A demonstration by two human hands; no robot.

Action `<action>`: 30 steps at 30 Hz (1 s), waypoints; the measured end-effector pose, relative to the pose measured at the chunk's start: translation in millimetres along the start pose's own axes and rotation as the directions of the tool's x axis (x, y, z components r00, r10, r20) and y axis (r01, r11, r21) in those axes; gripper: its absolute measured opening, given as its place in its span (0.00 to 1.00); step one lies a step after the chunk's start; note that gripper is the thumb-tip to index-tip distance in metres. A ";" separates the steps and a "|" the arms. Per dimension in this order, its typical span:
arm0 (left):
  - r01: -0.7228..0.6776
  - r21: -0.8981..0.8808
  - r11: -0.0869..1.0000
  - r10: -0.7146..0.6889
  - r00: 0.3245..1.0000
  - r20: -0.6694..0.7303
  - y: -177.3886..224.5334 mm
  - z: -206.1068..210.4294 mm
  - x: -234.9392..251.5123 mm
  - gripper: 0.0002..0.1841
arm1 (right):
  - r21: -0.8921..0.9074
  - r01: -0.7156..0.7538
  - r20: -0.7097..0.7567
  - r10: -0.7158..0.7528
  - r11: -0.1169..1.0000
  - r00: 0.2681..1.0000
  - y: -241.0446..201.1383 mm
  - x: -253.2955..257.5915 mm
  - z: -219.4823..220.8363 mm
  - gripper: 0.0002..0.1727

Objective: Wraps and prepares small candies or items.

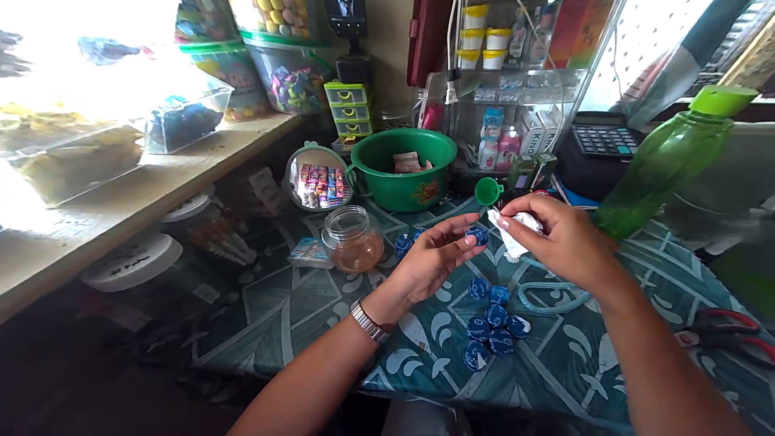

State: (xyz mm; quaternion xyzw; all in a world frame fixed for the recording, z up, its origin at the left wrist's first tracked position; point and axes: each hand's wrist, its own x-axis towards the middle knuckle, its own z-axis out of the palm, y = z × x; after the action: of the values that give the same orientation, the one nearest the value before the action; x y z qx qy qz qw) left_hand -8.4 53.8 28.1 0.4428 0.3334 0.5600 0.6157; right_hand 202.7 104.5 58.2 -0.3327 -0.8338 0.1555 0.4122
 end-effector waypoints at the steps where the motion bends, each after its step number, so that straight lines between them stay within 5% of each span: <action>1: 0.005 -0.017 1.000 -0.005 1.000 -0.008 -0.3 0.0 0.1 0.17 | 0.052 0.028 0.012 -0.029 0.998 1.000 -1.0 -0.6 1.4 0.09; 7: 0.081 -0.129 0.988 -0.089 0.994 -0.058 0.9 2.7 -0.4 0.08 | -0.032 0.254 -0.007 -0.254 0.967 0.967 3.5 -0.6 24.0 0.06; 16: 0.131 -0.065 0.989 -0.136 0.987 -0.083 1.5 3.5 0.4 0.11 | -0.123 0.294 -0.024 -0.299 0.948 0.954 -0.3 -2.7 29.3 0.06; 20: 0.100 -0.038 0.994 -0.103 0.990 -0.096 8.4 -0.6 0.0 0.08 | -0.222 0.164 -0.104 -0.191 0.961 0.976 5.1 0.6 9.5 0.08; 26: -0.118 0.233 0.965 0.137 0.988 -0.068 28.5 -13.4 -6.4 0.16 | -0.085 0.118 -0.004 -0.118 0.989 0.993 10.9 2.5 12.3 0.16; 30: -0.250 0.691 0.679 0.288 0.955 0.063 38.3 -23.1 -10.1 0.21 | -0.063 0.089 0.117 -0.081 0.994 0.990 13.1 1.7 23.6 0.14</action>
State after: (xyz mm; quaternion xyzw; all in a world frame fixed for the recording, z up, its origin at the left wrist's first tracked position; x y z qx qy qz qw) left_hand -46.0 47.1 53.6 0.6700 0.4647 0.4902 0.3079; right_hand 188.9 115.6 37.7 -0.3012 -0.8743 0.1278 0.3586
